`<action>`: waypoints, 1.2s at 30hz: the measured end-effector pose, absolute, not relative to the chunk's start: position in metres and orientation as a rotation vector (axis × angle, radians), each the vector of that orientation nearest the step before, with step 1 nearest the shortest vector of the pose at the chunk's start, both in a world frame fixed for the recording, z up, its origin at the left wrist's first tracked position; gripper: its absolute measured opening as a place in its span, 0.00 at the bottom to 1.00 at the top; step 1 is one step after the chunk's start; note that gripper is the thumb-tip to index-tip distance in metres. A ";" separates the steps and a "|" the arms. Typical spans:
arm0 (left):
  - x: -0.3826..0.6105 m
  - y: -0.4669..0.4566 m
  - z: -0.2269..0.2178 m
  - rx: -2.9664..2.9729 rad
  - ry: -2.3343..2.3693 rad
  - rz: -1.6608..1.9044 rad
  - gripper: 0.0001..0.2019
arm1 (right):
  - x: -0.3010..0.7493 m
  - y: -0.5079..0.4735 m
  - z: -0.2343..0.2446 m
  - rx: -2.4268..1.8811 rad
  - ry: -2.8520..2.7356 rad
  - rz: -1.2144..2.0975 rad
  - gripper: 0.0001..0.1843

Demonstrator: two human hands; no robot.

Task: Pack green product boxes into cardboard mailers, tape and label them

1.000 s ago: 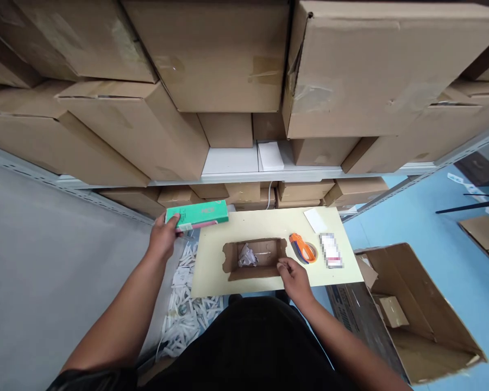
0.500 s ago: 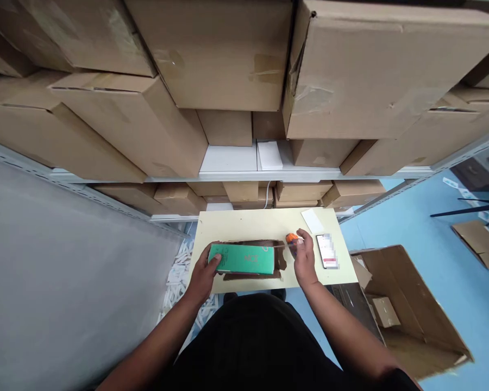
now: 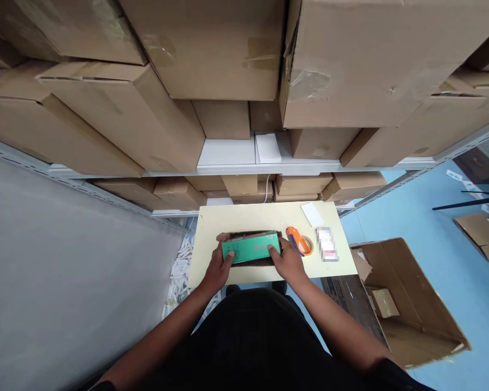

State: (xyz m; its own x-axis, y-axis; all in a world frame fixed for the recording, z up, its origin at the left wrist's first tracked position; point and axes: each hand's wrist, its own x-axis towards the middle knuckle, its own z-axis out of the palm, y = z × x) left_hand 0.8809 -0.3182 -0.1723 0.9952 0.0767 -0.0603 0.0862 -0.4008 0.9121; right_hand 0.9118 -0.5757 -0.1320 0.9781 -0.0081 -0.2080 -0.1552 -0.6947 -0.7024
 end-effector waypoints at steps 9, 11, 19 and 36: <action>0.874 -0.306 -0.192 2.215 0.043 -0.053 0.31 | 0.899 -0.577 -0.175 -2.601 0.007 0.424 0.20; 0.876 -0.303 -0.194 2.240 0.006 -0.031 0.31 | 0.899 -0.577 -0.186 -2.590 0.001 0.362 0.17; 0.892 -0.309 -0.205 2.536 -0.119 -0.011 0.21 | 0.899 -0.575 -0.209 -2.737 -0.044 0.297 0.12; 0.863 -0.310 -0.240 1.869 0.601 -0.336 0.18 | 0.892 -0.590 -0.244 -1.923 0.508 0.453 0.21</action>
State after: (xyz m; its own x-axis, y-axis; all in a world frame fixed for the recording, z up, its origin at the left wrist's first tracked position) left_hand 0.8633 -0.3101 -0.2399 0.8315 0.2449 -0.4987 0.5530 -0.2801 0.7846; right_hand 0.8916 -0.5902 -0.2435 0.8383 -0.1427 -0.5262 -0.5390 -0.3623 -0.7604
